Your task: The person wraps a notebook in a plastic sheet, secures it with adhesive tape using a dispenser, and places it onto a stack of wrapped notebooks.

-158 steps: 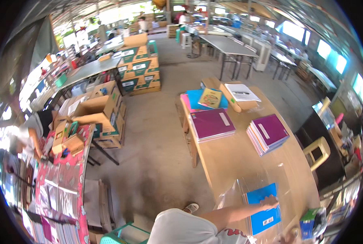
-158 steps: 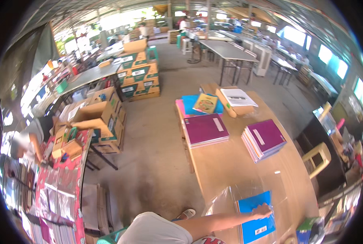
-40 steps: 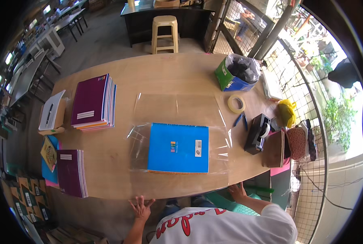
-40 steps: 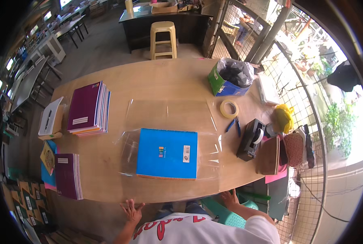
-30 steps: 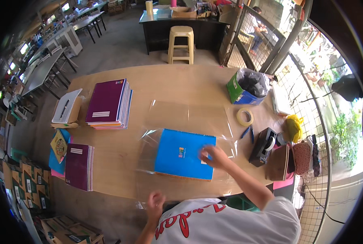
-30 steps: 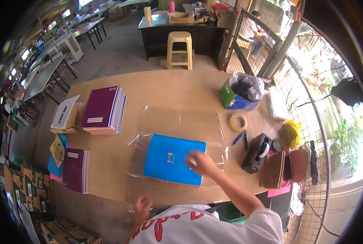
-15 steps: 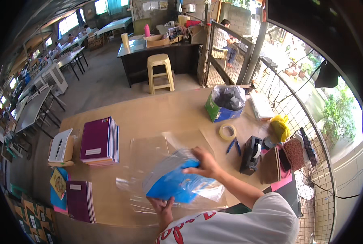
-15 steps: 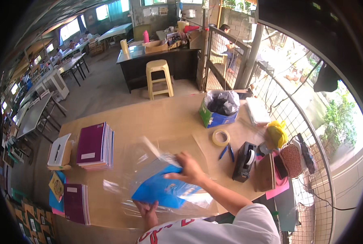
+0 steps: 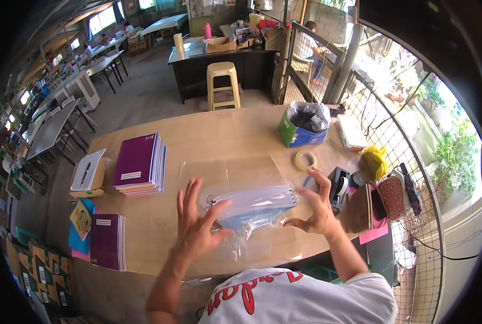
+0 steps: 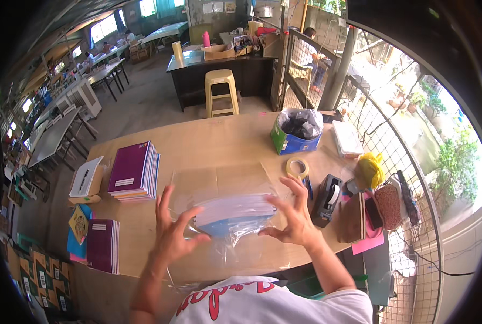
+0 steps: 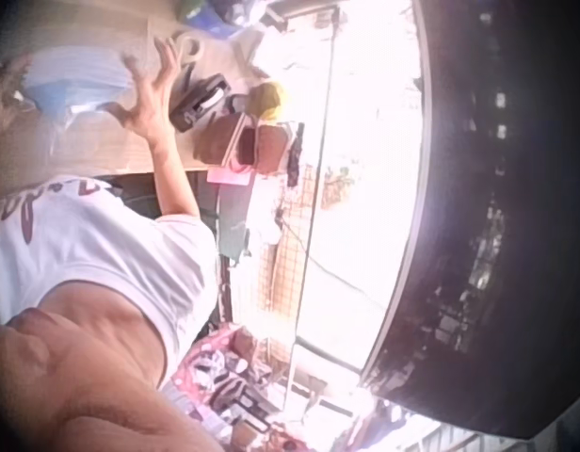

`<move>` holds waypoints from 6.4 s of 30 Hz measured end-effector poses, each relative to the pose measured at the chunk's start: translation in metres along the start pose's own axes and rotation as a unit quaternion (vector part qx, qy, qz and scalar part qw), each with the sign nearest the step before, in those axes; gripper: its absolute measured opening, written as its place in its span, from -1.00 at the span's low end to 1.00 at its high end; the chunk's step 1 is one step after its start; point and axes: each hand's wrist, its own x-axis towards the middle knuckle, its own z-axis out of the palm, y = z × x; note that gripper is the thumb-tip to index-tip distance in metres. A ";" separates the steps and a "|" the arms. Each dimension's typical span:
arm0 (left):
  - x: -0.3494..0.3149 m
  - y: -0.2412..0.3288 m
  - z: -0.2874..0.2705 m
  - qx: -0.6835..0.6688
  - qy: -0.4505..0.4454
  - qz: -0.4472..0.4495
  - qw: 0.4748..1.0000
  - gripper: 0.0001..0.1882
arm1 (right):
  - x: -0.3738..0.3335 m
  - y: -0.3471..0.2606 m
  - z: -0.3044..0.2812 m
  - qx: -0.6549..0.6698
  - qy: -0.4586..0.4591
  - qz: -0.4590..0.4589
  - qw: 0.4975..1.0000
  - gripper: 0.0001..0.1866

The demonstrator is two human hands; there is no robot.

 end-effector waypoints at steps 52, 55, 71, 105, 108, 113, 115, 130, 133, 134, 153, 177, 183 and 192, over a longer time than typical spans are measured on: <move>0.023 -0.019 0.028 0.038 -0.348 0.163 0.923 -0.02 | 0.125 0.038 -0.029 -0.108 -0.404 -0.231 0.879 -0.79; 0.021 -0.017 0.024 0.028 -0.353 0.180 0.918 0.00 | 0.135 0.039 0.000 -0.036 -0.455 -0.215 0.863 -0.85; -0.029 0.063 0.096 0.190 -0.167 0.022 0.967 -0.24 | 0.142 0.006 0.054 -0.079 -0.142 -0.170 0.972 -0.75; -0.031 0.072 0.104 0.204 -0.212 -0.018 0.956 -0.34 | -0.061 0.026 0.039 0.657 0.192 0.287 0.670 -0.18; -0.030 0.075 0.110 0.227 -0.198 0.009 0.953 -0.42 | 0.011 0.013 0.032 0.499 0.003 0.286 0.818 0.18; -0.031 0.075 0.109 0.195 -0.193 -0.009 0.962 -0.34 | 0.062 0.003 0.069 0.119 -0.201 0.206 0.950 0.30; -0.031 0.078 0.108 0.169 -0.177 -0.022 0.969 -0.35 | 0.069 -0.004 0.077 0.015 -0.248 0.214 0.945 0.33; -0.008 0.021 0.045 -0.010 -0.121 -0.037 0.992 -0.65 | -0.008 0.005 0.017 0.035 -0.144 0.037 0.988 -0.46; -0.004 0.019 0.055 -0.072 -0.103 -0.061 0.990 -0.78 | -0.002 0.017 0.025 0.141 -0.149 0.015 0.979 -0.43; -0.002 0.018 0.056 -0.092 -0.102 -0.071 0.988 -0.78 | 0.002 0.015 0.029 0.185 -0.134 0.061 0.972 -0.45; 0.026 0.037 0.057 -0.086 0.068 -0.077 0.991 -0.80 | 0.015 0.003 0.008 0.121 -0.117 0.062 0.984 -0.34; 0.026 0.041 0.050 -0.174 0.108 -0.124 0.971 -0.74 | -0.003 0.024 0.020 0.213 -0.075 0.151 0.962 -0.71; 0.000 0.004 0.043 -0.134 -0.080 -0.160 0.975 -0.78 | 0.006 0.020 0.028 0.229 -0.016 0.201 0.952 -0.80; 0.017 -0.022 0.057 -0.140 -0.097 -0.204 0.964 -0.81 | 0.015 0.036 0.050 0.139 0.037 0.201 0.969 -0.82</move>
